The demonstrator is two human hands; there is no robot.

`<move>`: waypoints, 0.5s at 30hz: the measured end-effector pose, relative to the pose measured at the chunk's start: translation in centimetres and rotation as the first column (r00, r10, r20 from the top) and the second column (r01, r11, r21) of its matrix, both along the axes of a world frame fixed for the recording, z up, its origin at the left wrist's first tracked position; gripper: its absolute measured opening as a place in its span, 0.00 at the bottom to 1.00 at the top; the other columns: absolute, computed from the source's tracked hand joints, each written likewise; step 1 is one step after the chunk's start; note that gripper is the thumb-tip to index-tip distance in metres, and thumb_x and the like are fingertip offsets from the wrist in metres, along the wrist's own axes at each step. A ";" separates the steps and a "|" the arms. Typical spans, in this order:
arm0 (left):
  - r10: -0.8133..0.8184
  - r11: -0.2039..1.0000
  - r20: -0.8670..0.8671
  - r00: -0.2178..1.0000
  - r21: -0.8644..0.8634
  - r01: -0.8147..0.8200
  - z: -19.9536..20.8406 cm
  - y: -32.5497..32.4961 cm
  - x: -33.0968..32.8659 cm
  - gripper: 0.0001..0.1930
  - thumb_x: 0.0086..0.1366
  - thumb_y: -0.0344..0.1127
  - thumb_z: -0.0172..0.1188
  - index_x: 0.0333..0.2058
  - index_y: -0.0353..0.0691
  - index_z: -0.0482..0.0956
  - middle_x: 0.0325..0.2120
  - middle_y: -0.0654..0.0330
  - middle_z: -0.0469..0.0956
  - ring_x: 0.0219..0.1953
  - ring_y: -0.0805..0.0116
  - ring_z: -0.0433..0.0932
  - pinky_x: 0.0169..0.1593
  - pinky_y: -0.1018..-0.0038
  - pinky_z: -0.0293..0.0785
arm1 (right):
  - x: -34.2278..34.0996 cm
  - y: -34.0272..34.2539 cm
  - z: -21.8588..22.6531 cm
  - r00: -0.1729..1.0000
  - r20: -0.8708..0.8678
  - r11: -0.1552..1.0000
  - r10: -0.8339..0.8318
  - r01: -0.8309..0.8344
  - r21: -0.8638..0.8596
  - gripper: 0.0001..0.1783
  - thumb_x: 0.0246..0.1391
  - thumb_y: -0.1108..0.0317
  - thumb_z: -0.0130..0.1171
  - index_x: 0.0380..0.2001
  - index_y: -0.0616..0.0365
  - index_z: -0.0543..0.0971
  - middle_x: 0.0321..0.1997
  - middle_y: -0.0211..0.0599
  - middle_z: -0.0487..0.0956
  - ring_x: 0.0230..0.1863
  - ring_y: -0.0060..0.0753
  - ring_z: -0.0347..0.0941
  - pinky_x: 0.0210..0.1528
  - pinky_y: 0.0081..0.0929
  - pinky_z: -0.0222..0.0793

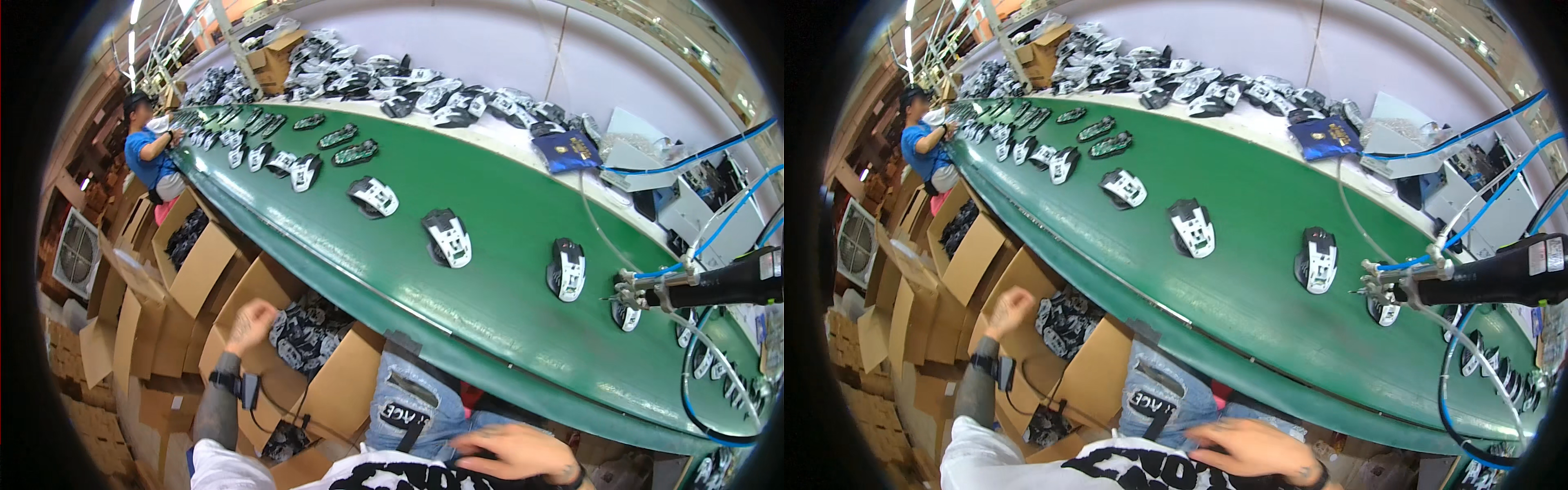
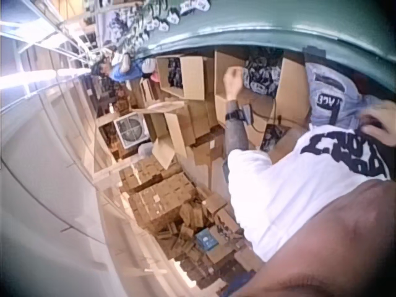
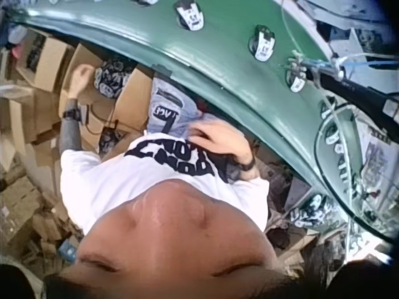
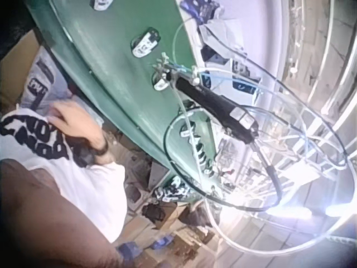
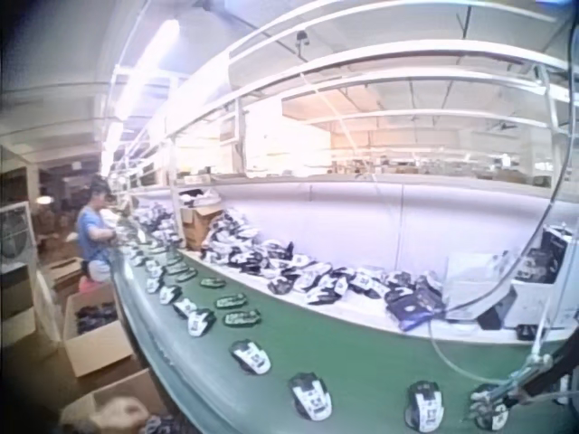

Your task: Using a pneumatic screwdriver to secure components onto computer mice on an assembly line.

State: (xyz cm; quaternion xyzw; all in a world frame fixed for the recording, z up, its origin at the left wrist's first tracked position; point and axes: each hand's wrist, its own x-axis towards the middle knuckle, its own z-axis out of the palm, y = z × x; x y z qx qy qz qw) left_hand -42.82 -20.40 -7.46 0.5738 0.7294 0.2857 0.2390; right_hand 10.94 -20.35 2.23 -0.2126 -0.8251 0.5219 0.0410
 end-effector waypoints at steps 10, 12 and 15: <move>-0.606 -0.024 0.608 0.513 -0.659 0.752 -13.0 -10.5 14.4 0.26 0.63 0.47 0.55 0.55 0.37 0.70 0.52 0.59 0.72 0.53 0.69 0.68 0.55 0.73 0.65 | 19.3 -16.4 -10.8 0.021 0.591 -0.311 -0.806 0.835 -0.454 0.14 0.59 0.62 0.52 0.26 0.62 0.76 0.23 0.37 0.76 0.26 0.28 0.72 0.28 0.24 0.66; -0.625 -0.046 0.606 0.492 -0.658 0.752 -14.7 -8.4 14.7 0.26 0.63 0.47 0.55 0.55 0.37 0.70 0.52 0.59 0.73 0.53 0.69 0.68 0.55 0.73 0.65 | 19.8 -16.6 -13.5 0.042 0.553 -0.289 -0.832 0.818 -0.498 0.14 0.59 0.62 0.52 0.27 0.62 0.76 0.23 0.37 0.76 0.26 0.29 0.72 0.28 0.24 0.66; -0.620 -0.115 0.630 0.468 -0.663 0.740 -15.4 -7.9 15.1 0.26 0.63 0.47 0.56 0.54 0.36 0.71 0.50 0.60 0.73 0.52 0.70 0.69 0.54 0.73 0.66 | 20.5 -17.4 -15.6 0.085 0.511 -0.254 -0.855 0.791 -0.557 0.14 0.59 0.62 0.52 0.27 0.62 0.76 0.23 0.37 0.76 0.26 0.29 0.72 0.29 0.25 0.66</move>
